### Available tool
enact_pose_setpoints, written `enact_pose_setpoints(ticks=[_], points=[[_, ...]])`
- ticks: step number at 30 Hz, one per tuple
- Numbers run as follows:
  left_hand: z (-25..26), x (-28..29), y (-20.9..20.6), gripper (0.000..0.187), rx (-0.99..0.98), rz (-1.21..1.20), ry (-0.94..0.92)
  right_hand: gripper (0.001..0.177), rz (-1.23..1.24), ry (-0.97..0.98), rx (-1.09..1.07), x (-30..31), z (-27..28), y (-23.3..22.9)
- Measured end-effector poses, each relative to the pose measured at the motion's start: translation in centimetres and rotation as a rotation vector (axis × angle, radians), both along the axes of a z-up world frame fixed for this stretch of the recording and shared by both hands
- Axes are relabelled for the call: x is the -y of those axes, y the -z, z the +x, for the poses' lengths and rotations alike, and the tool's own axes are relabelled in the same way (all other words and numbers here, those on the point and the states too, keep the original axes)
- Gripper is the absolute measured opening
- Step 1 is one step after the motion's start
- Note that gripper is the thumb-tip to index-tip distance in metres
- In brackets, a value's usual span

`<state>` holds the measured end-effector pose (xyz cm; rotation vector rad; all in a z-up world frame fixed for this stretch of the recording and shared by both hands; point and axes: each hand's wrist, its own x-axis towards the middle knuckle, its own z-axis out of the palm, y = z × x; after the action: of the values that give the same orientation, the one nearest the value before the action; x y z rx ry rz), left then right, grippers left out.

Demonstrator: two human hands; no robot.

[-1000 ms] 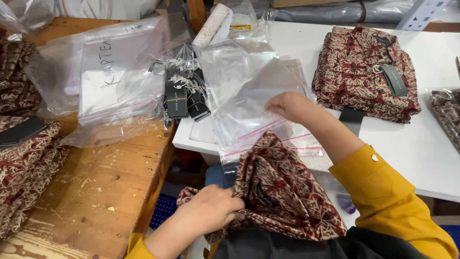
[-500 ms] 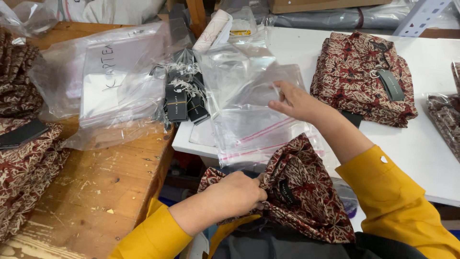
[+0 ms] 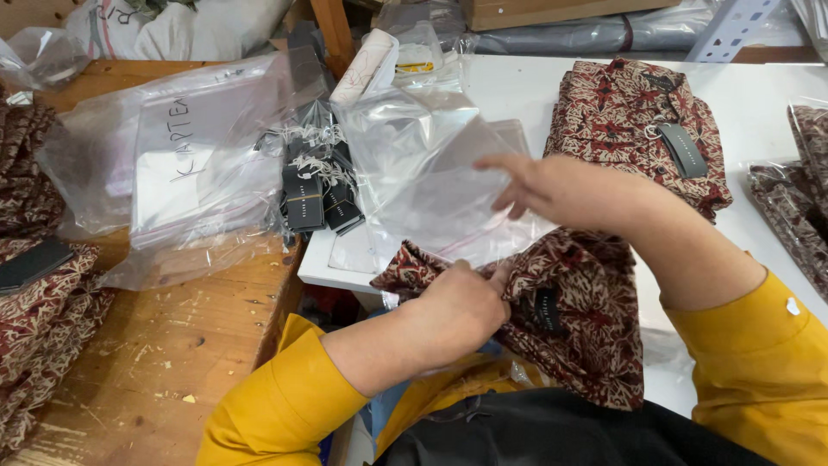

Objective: The person repeatedly folds patterned garments, places them into clear plastic bags, seals the bags, and stacks them on a white table. The person also handles black tags and empty plastic bags during the process.

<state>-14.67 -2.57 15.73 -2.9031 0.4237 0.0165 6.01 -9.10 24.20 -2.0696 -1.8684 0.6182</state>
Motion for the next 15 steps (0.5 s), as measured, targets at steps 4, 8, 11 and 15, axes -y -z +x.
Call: enact_pose_setpoints(ticks=[4, 8, 11, 15], points=[[-0.8, 0.0, -0.1, 0.019, -0.051, -0.124, 0.036, 0.061, 0.136, 0.245, 0.158, 0.7, 0.6, -0.9], [-1.9, 0.0, -0.3, 0.015, -0.006, -0.240, -0.012, 0.036, 0.219, 0.203, 0.390, -0.2, 0.9, 2.8], [-2.7, 0.3, -0.5, 0.010, -0.004, -0.353, -0.020, 0.013, 0.694, 0.311, 0.513, -0.3, 1.9, 4.6], [-4.7, -0.1, -1.0, 0.020, -0.107, -0.609, -0.022, 0.010, 1.035, 0.201, 0.608, 0.7, 2.3, 4.6]])
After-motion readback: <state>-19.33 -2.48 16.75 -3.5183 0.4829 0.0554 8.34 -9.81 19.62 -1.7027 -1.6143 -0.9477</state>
